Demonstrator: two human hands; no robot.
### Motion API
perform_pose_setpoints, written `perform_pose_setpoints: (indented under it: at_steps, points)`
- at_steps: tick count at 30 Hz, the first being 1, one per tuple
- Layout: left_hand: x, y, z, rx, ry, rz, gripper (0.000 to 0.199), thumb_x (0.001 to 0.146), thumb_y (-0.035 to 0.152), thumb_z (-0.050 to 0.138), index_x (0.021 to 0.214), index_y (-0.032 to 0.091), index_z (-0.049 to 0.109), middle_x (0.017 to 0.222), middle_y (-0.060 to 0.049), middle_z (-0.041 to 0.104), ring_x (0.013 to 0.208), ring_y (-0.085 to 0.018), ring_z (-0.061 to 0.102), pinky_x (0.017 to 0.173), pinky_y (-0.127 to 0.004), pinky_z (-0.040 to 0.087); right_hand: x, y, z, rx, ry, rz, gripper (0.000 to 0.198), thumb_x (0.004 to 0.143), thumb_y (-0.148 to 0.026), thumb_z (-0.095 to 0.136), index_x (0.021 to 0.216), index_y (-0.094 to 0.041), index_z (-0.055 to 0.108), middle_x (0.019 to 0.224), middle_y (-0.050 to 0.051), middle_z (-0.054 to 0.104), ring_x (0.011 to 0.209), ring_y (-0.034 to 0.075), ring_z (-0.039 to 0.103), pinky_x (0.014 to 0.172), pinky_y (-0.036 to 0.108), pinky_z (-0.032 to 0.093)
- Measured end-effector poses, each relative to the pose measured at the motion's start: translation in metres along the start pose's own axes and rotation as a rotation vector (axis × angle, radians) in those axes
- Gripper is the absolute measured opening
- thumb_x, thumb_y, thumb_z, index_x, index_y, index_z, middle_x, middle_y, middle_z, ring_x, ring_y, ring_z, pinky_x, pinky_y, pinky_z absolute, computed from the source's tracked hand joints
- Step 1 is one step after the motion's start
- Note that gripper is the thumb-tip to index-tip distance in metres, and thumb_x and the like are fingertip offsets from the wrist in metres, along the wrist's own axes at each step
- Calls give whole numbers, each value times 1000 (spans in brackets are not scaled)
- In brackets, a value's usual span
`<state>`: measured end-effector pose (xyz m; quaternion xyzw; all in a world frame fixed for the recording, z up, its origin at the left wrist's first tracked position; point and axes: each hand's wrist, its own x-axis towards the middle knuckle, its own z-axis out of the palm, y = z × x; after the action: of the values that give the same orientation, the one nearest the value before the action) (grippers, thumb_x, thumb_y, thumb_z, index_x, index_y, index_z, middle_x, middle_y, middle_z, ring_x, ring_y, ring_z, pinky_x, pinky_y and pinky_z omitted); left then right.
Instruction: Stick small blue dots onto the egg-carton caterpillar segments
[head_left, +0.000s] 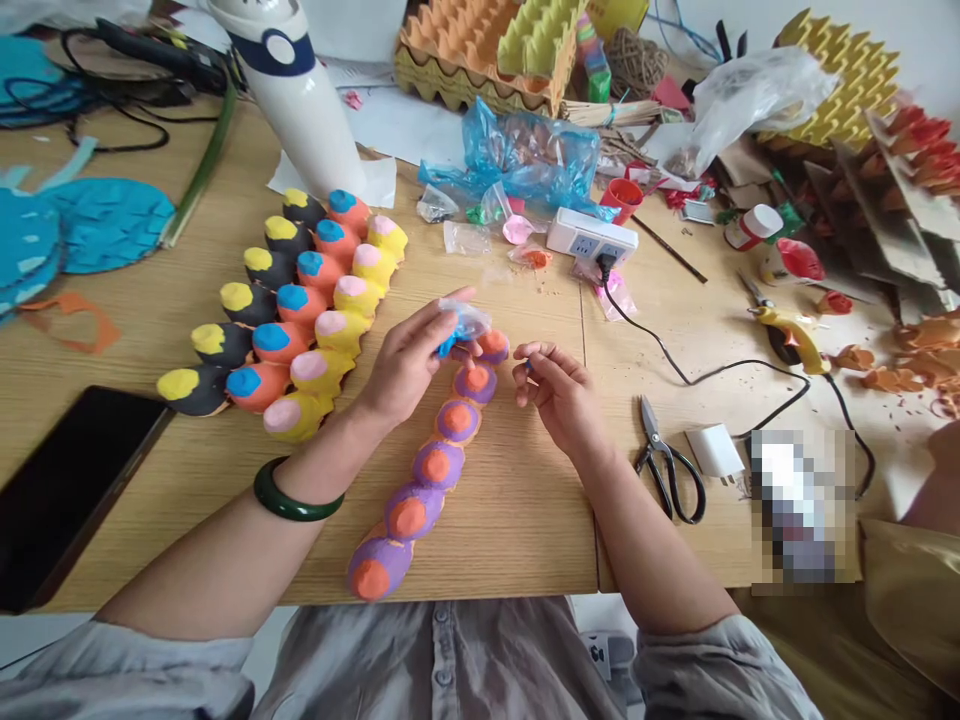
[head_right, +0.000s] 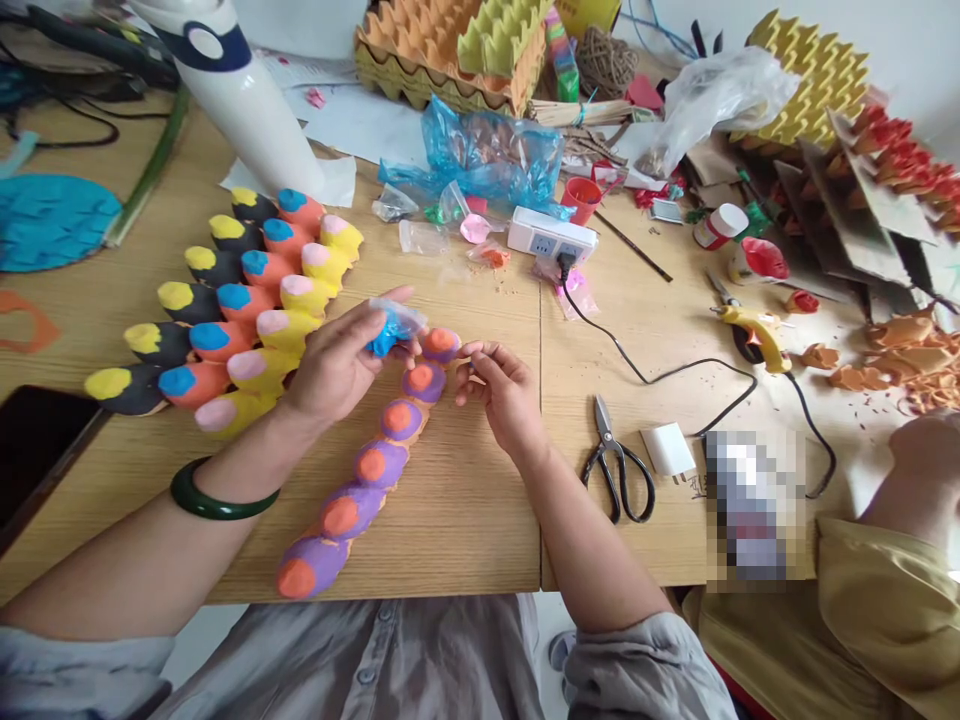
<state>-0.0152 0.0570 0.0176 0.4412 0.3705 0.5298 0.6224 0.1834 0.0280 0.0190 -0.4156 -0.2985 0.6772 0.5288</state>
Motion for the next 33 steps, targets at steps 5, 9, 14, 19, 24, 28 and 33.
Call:
perform_pose_setpoints:
  at_steps: [5, 9, 14, 19, 24, 28, 33]
  points:
    - [-8, -2, 2, 354, -128, 225, 71, 92, 41, 81, 156, 19, 57, 123, -8, 79, 107, -20, 76, 97, -31, 61, -5, -4, 6, -10, -100, 26, 28, 80, -45, 85, 87, -20, 74, 85, 1, 68, 67, 11, 59, 49, 20, 52]
    - [-9, -4, 1, 586, -173, 406, 78, 90, 28, 79, 162, 18, 50, 131, -10, 77, 121, -22, 73, 107, -30, 57, -8, -3, 9, -82, -132, 59, 46, 82, -63, 81, 79, -19, 68, 71, -2, 59, 57, 9, 51, 42, 20, 48]
    - [-12, 0, 4, 739, -215, 498, 77, 88, 16, 73, 162, 25, 50, 132, -7, 78, 123, -22, 72, 112, -34, 56, -11, -1, 10, -184, -131, 50, 47, 83, -62, 83, 75, -20, 62, 70, -4, 58, 51, 6, 46, 39, 20, 44]
    - [-12, 2, 6, 574, -202, 343, 74, 87, 27, 81, 157, 22, 57, 133, -10, 76, 122, -24, 73, 110, -35, 57, -9, -3, 9, -245, -74, -16, 44, 80, -59, 85, 77, -20, 63, 68, -5, 59, 49, 6, 48, 40, 20, 42]
    - [-9, 3, 7, 403, -92, 104, 38, 89, 44, 80, 115, 16, 80, 112, -10, 82, 103, -25, 77, 95, -36, 64, -6, -4, 5, -331, -29, -61, 45, 82, -60, 82, 75, -21, 62, 65, -5, 59, 47, 6, 50, 40, 21, 41]
    - [-6, 6, 7, 315, -18, 63, 31, 83, 48, 86, 93, 20, 79, 92, -6, 81, 86, -24, 77, 84, -38, 66, -6, -4, 3, -460, 52, -178, 50, 80, -65, 82, 71, -21, 60, 59, -6, 55, 44, 5, 44, 40, 21, 35]
    - [-7, 12, 7, 218, -82, -40, 35, 77, 49, 91, 97, 22, 81, 93, -5, 81, 87, -25, 76, 84, -39, 65, -7, -3, 3, -504, 38, -177, 52, 82, -69, 78, 73, -22, 58, 58, -7, 49, 46, 6, 41, 43, 23, 32]
